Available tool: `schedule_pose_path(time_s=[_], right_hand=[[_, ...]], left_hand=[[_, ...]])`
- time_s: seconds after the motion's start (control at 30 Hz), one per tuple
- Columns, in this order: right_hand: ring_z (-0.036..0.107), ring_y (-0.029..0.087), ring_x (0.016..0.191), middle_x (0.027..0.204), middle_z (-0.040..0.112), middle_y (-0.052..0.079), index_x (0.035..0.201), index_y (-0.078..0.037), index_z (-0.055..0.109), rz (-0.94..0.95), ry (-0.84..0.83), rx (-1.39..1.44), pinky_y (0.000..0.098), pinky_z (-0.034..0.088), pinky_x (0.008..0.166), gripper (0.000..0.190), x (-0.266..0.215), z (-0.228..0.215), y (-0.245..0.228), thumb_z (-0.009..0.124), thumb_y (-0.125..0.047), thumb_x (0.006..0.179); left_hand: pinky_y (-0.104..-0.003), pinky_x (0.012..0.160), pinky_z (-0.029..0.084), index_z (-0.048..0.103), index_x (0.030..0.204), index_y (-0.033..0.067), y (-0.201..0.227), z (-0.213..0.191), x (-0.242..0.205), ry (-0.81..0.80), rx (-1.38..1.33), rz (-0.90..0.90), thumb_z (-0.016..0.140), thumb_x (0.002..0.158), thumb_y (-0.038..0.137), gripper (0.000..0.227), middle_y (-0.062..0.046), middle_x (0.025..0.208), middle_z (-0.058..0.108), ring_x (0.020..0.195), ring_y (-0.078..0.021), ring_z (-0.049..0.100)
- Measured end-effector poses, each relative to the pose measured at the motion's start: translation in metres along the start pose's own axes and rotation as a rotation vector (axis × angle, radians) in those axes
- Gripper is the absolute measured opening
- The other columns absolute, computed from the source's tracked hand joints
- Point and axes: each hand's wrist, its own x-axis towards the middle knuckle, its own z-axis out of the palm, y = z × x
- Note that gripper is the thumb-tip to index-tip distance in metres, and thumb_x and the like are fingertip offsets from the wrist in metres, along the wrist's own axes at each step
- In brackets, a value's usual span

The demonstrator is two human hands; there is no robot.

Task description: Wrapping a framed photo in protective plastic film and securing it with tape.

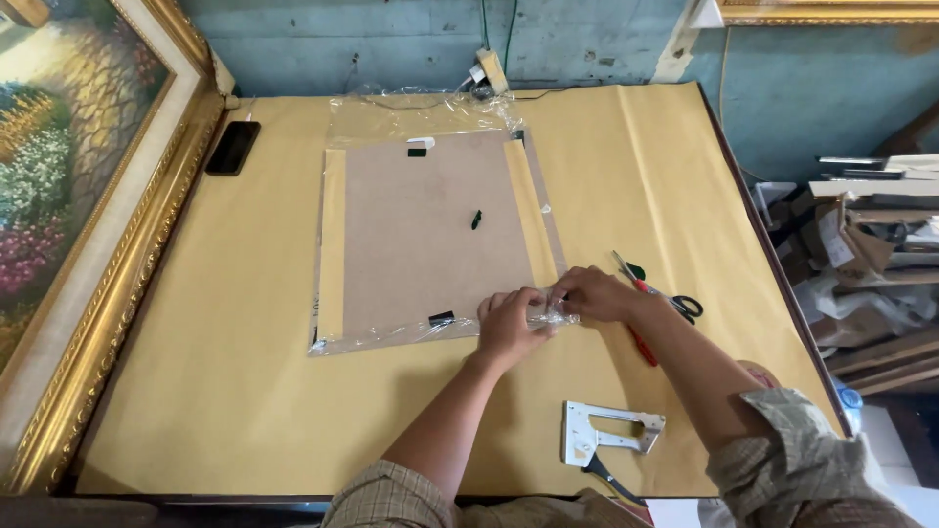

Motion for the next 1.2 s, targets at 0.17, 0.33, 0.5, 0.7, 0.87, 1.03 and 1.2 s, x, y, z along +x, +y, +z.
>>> schedule_pose_path(time_s=[0.17, 0.33, 0.5, 0.7, 0.87, 1.03, 1.2], right_hand=[[0.061, 0.028, 0.084, 0.082, 0.067, 0.011, 0.090, -0.006, 0.060, -0.005, -0.135, 0.323, 0.0377, 0.044, 0.078, 0.022, -0.046, -0.051, -0.056, 0.058, -0.019, 0.073], [0.064, 0.016, 0.071, 0.068, 0.067, 0.000, 0.085, -0.016, 0.065, 0.004, 0.067, 0.464, 0.0296, 0.048, 0.070, 0.021, -0.012, -0.019, -0.007, 0.068, -0.019, 0.064], [0.061, 0.007, 0.073, 0.077, 0.068, -0.009, 0.087, -0.022, 0.060, 0.141, 0.219, 0.568, 0.0221, 0.044, 0.071, 0.027, -0.003, 0.008, 0.008, 0.070, -0.027, 0.062], [0.061, 0.006, 0.067, 0.077, 0.067, -0.014, 0.085, -0.033, 0.064, 0.183, 0.410, 0.400, 0.0221, 0.048, 0.066, 0.024, -0.018, -0.005, -0.019, 0.069, -0.032, 0.062], [0.064, 0.019, 0.077, 0.082, 0.068, 0.001, 0.089, -0.020, 0.068, -0.133, 0.526, 0.340, 0.0309, 0.050, 0.070, 0.023, -0.047, -0.010, -0.027, 0.066, -0.019, 0.066], [0.061, 0.026, 0.090, 0.094, 0.068, 0.001, 0.099, -0.019, 0.067, -0.349, 0.406, 0.279, 0.0362, 0.048, 0.078, 0.029, -0.046, 0.007, -0.008, 0.068, -0.023, 0.070], [0.064, 0.019, 0.087, 0.082, 0.069, 0.001, 0.094, -0.020, 0.065, -0.165, 0.334, 0.359, 0.0332, 0.049, 0.076, 0.025, -0.051, 0.002, -0.015, 0.068, -0.016, 0.070]], left_hand=[[-0.042, 0.099, 0.018, 0.057, 0.096, 0.0317, 0.023, -0.022, 0.003, -0.182, -0.048, -0.179, 0.068, 0.063, 0.041, 0.036, 0.012, 0.108, 0.051, 0.108, -0.0184, 0.042], [-0.043, 0.099, 0.018, 0.061, 0.087, 0.0335, 0.022, -0.017, 0.010, -0.186, -0.041, -0.231, 0.059, 0.073, 0.043, 0.018, 0.013, 0.104, 0.052, 0.106, -0.0176, 0.042], [-0.044, 0.099, 0.018, 0.061, 0.088, 0.0350, 0.030, -0.019, 0.022, -0.294, 0.009, -0.307, 0.056, 0.069, 0.054, 0.027, 0.007, 0.107, 0.050, 0.107, -0.0232, 0.039], [-0.045, 0.095, 0.030, 0.062, 0.095, 0.0357, 0.036, -0.024, 0.036, -0.274, -0.010, -0.407, 0.058, 0.071, 0.050, 0.029, 0.004, 0.103, 0.054, 0.106, -0.0257, 0.042], [-0.044, 0.091, 0.029, 0.058, 0.092, 0.0355, 0.021, -0.010, 0.035, -0.222, -0.029, -0.390, 0.059, 0.070, 0.048, 0.025, 0.009, 0.096, 0.052, 0.102, -0.0209, 0.042], [-0.033, 0.089, 0.028, 0.050, 0.105, 0.0299, 0.042, -0.039, 0.009, -0.100, -0.197, -0.122, 0.062, 0.077, 0.033, 0.031, 0.009, 0.098, 0.057, 0.103, -0.0129, 0.050], [-0.044, 0.089, 0.028, 0.058, 0.103, 0.0340, 0.025, -0.023, 0.009, -0.161, -0.009, -0.086, 0.065, 0.072, 0.038, 0.033, 0.013, 0.112, 0.049, 0.105, -0.0155, 0.045]])
